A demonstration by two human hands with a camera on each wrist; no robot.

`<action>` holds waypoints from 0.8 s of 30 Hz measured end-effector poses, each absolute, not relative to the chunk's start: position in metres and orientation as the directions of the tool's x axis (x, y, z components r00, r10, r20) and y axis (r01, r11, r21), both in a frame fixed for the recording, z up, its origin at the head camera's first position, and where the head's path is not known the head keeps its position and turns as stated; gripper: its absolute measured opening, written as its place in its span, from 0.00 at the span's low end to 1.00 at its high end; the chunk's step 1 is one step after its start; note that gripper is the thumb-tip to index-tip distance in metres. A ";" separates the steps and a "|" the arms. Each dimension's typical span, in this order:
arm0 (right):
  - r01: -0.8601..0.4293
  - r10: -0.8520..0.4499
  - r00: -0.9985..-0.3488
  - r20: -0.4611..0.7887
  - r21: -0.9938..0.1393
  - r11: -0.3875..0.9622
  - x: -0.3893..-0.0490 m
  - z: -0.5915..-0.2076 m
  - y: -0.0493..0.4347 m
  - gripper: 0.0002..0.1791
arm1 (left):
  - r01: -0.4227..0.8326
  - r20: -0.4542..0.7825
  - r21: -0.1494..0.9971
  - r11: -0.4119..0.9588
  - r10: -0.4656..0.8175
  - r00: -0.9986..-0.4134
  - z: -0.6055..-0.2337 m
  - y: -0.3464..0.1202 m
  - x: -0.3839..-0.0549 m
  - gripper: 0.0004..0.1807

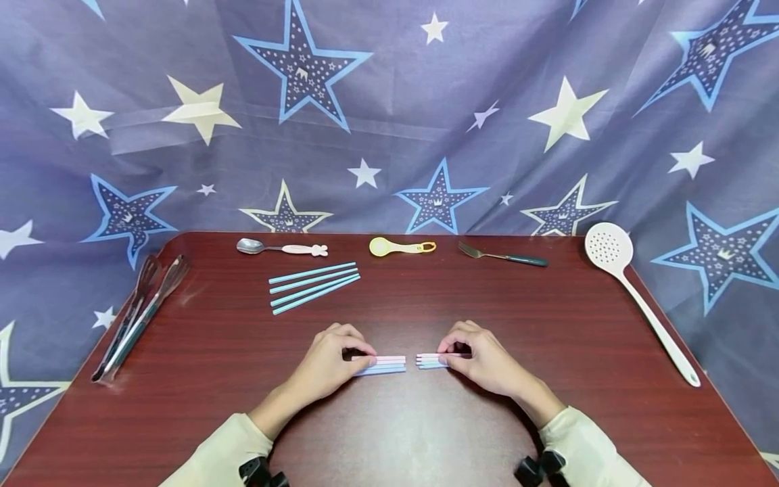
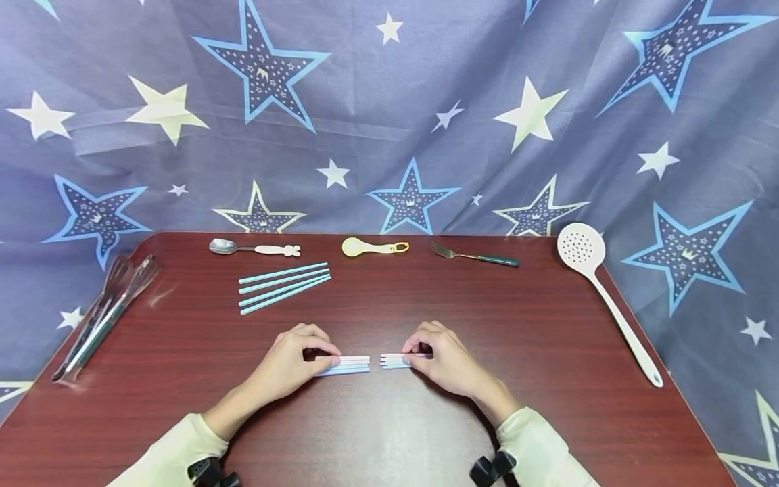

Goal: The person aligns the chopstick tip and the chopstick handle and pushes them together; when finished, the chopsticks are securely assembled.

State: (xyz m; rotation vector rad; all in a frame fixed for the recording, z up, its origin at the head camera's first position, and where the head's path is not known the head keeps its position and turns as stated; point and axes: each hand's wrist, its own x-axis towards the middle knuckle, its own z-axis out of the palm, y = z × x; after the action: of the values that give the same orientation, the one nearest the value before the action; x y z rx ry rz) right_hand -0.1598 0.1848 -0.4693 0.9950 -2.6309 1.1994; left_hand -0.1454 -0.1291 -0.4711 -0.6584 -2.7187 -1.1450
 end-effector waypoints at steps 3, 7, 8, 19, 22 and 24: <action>-0.591 -0.520 -0.788 0.329 -0.640 0.490 -0.159 -0.470 0.185 0.03 | 0.430 0.272 0.657 0.620 0.336 -0.901 -0.471 -0.128 -0.146 0.04; -0.593 -0.518 -0.789 0.331 -0.632 0.499 -0.158 -0.470 0.184 0.06 | 0.425 0.270 0.661 0.618 0.333 -0.903 -0.471 -0.127 -0.146 0.04; -0.595 -0.518 -0.787 0.334 -0.629 0.499 -0.159 -0.470 0.184 0.06 | 0.425 0.270 0.662 0.617 0.333 -0.904 -0.471 -0.127 -0.146 0.04; -0.605 -0.497 -0.788 0.363 -0.605 0.517 -0.158 -0.469 0.180 0.07 | 0.461 0.334 0.650 0.604 0.318 -0.887 -0.471 -0.131 -0.149 0.03; -0.604 -0.483 -0.791 0.375 -0.604 0.521 -0.158 -0.467 0.181 0.08 | 0.462 0.351 0.629 0.626 0.301 -0.886 -0.467 -0.132 -0.150 0.04; -0.597 -0.470 -0.797 0.379 -0.611 0.520 -0.158 -0.465 0.182 0.08 | 0.459 0.357 0.609 0.647 0.293 -0.887 -0.462 -0.132 -0.151 0.03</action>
State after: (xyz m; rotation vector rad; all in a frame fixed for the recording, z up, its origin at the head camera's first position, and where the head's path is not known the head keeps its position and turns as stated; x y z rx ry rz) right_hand -0.1575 0.1822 -0.4650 0.9178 -2.5911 1.1382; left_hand -0.1511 -0.1324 -0.4620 -0.6120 -2.6402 -1.0699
